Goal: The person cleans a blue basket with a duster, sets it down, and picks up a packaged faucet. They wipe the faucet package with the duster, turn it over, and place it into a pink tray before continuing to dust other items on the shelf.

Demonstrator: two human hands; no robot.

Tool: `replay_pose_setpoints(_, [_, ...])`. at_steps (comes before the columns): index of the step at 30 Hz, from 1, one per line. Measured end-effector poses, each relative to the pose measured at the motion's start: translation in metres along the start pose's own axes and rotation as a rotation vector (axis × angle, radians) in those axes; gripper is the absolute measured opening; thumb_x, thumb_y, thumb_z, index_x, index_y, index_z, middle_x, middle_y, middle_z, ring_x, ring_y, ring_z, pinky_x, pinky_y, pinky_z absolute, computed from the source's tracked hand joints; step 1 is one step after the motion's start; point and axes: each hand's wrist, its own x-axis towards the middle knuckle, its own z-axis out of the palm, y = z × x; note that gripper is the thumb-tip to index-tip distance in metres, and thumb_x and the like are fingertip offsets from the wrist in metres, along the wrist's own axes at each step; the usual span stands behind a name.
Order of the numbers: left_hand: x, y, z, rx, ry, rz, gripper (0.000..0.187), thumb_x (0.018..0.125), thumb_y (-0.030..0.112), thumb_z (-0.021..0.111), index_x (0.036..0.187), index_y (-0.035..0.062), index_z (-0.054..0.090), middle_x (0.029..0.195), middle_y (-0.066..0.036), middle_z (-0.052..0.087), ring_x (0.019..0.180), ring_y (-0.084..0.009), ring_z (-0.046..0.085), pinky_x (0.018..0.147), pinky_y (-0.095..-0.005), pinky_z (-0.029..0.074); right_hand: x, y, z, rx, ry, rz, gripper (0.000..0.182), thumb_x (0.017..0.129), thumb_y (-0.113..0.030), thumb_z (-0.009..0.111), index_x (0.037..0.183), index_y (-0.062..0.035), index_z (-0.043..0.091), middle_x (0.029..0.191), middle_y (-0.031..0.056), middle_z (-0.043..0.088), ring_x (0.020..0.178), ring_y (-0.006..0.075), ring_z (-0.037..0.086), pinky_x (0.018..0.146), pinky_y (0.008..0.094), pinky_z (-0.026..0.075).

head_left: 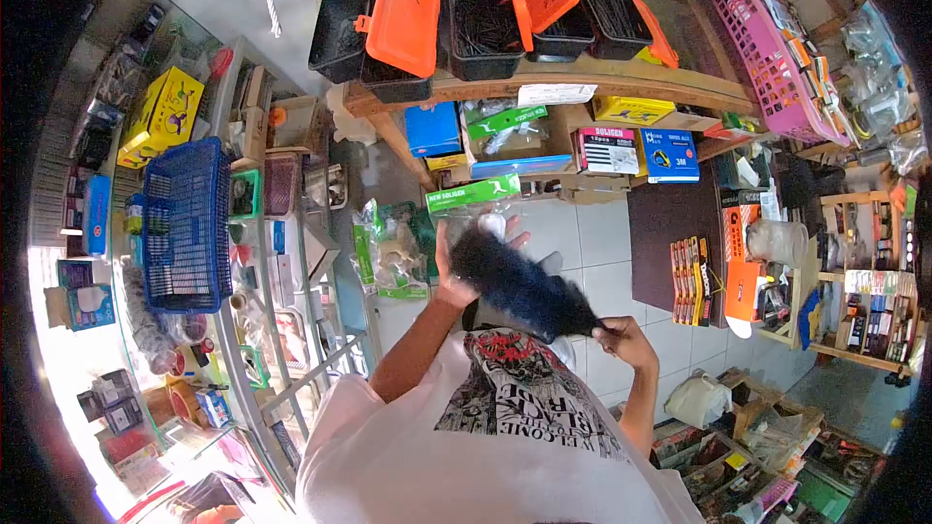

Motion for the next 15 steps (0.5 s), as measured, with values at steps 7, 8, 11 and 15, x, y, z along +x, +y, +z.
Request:
replay_pose_setpoints(7, [0.001,0.005,0.007,-0.204,0.041,-0.030,0.093,0.088,0.082,0.036,0.155,0.0178,0.035,0.158,-0.021,0.033,0.143,-0.0446,0.034,0.113,-0.0676,0.027,-0.001,-0.027,0.001,-0.054,0.008,-0.033,0.033,0.097,-0.017,0.067,0.068,-0.0051,0.058,0.056,-0.0038,0.048,0.051,0.0046,0.042,0.045,0.0257,0.032])
replay_pose_setpoints(8, [0.000,0.008,0.006,-0.363,0.052,-0.055,0.092,0.087,0.081,0.037,0.155,0.0182,0.036,0.158,-0.021,0.033,0.143,-0.0459,0.033,0.112,-0.0685,0.027,-0.003,-0.028,-0.006,-0.050,0.027,-0.070,0.032,0.096,-0.018,0.068,0.068,-0.0050,0.059,0.057,-0.0043,0.048,0.052,0.0047,0.043,0.046,0.0257,0.033])
replay_pose_setpoints(11, [-0.002,0.008,-0.007,-0.381,0.041,-0.085,0.088,0.087,0.079,0.043,0.153,0.0218,0.039,0.158,-0.019,0.034,0.143,-0.0473,0.032,0.111,-0.0721,0.024,-0.018,-0.070,-0.020,-0.062,0.128,-0.155,0.032,0.094,-0.018,0.071,0.067,-0.0063,0.055,0.059,-0.0047,0.050,0.055,0.0050,0.045,0.047,0.0253,0.033])
replay_pose_setpoints(15, [0.007,0.001,0.006,-0.070,0.019,-0.085,0.090,0.086,0.078,0.050,0.152,0.0181,0.041,0.155,-0.019,0.038,0.142,-0.0481,0.034,0.112,-0.0712,0.025,-0.020,-0.088,-0.063,0.250,0.369,-0.357,0.012,0.094,-0.011,0.067,0.086,-0.0069,0.058,0.066,-0.0008,0.056,0.053,0.0081,0.049,0.048,0.0257,0.038])
